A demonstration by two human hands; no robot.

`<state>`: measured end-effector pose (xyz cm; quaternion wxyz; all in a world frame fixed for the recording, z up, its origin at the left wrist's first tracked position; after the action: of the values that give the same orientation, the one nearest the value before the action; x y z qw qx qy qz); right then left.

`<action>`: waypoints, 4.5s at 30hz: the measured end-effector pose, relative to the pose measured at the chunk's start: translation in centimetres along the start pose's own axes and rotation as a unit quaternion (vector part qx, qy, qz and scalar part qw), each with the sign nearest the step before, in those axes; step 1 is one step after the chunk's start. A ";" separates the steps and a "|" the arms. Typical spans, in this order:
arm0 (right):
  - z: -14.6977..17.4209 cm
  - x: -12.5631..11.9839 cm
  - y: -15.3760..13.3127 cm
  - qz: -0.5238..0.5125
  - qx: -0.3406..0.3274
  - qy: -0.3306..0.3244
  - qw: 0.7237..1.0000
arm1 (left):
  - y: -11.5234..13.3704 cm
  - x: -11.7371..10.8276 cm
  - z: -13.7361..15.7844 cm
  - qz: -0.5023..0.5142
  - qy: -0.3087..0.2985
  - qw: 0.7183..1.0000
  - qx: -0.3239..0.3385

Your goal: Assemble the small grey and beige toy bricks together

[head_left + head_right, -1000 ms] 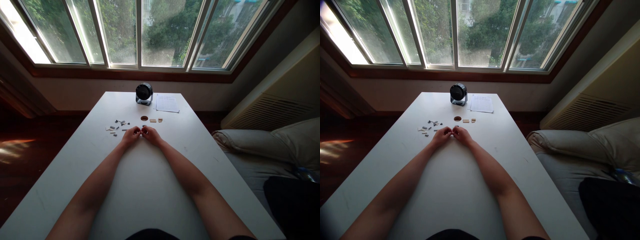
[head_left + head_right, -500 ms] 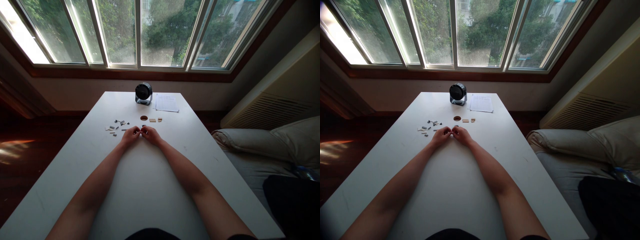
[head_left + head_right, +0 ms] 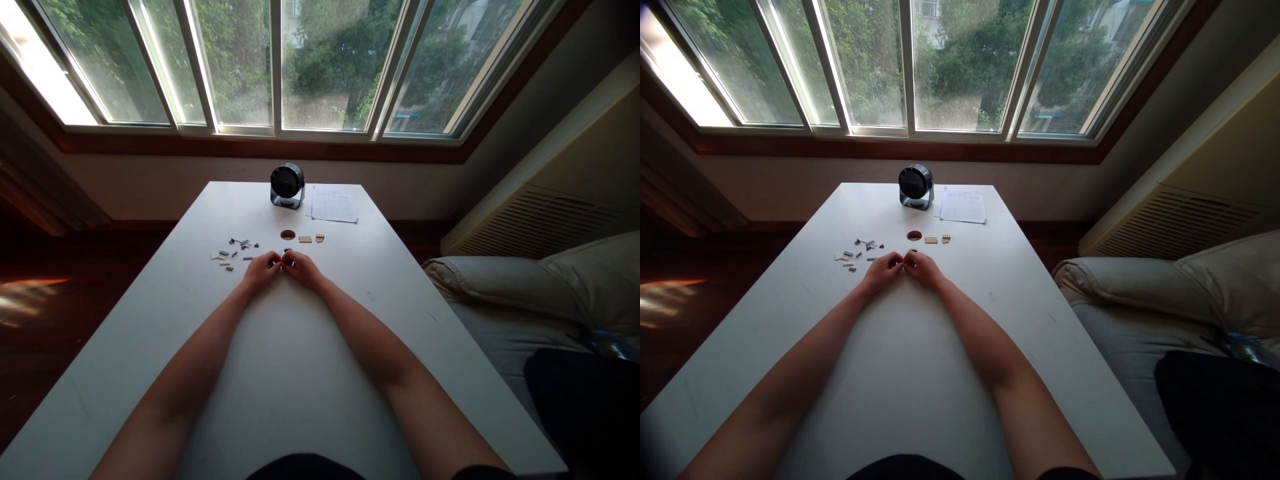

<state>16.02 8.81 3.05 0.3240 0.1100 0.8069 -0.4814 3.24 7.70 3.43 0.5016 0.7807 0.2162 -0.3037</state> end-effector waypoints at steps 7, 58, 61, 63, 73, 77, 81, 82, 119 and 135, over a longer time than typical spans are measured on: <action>-0.1 0.0 0.0 0.001 -0.007 0.000 1.000 | 0.3 -0.1 0.0 0.007 -0.003 1.000 0.006; -0.2 0.2 0.0 0.007 -0.012 -0.006 1.000 | 0.0 0.2 -0.1 -0.012 -0.014 1.000 0.017; -0.2 0.2 0.0 0.006 -0.009 -0.004 1.000 | 0.0 0.2 -0.1 -0.016 -0.013 1.000 0.016; -0.2 0.2 0.0 0.004 -0.009 -0.005 1.000 | 0.0 0.1 -0.1 -0.018 -0.011 1.000 0.014; -0.2 0.3 0.2 0.000 -0.008 -0.010 1.000 | 0.1 0.0 -0.1 -0.025 -0.014 1.000 0.012; -0.2 0.3 0.2 0.000 -0.014 -0.006 1.000 | 0.1 0.0 -0.1 -0.023 -0.016 0.999 0.017; -0.3 0.4 0.2 0.006 -0.019 -0.002 1.000 | 0.1 0.0 -0.1 -0.029 -0.017 0.999 0.011; -0.3 0.4 0.3 0.007 -0.019 -0.002 1.000 | 0.0 0.0 -0.1 -0.030 -0.018 0.999 0.009; -0.2 0.2 0.0 0.014 0.000 -0.012 1.000 | 0.4 -0.1 -0.1 -0.024 -0.018 1.000 0.006; -0.2 0.3 0.1 0.011 0.007 -0.015 1.000 | 0.1 0.0 -0.1 -0.030 -0.026 0.999 -0.003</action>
<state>15.75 9.03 2.88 0.3404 0.1141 0.7977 -0.4846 3.34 7.75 3.48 0.4998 0.7643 0.2270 -0.3383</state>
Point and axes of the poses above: each hand's wrist, its own z-axis away from the middle knuckle, its own x-axis out of the palm, y = z × x, the point moved 9 cm from there along -z, towards the middle knuckle, and after that the axes turned 5 degrees about x, right-handed, at the moved point
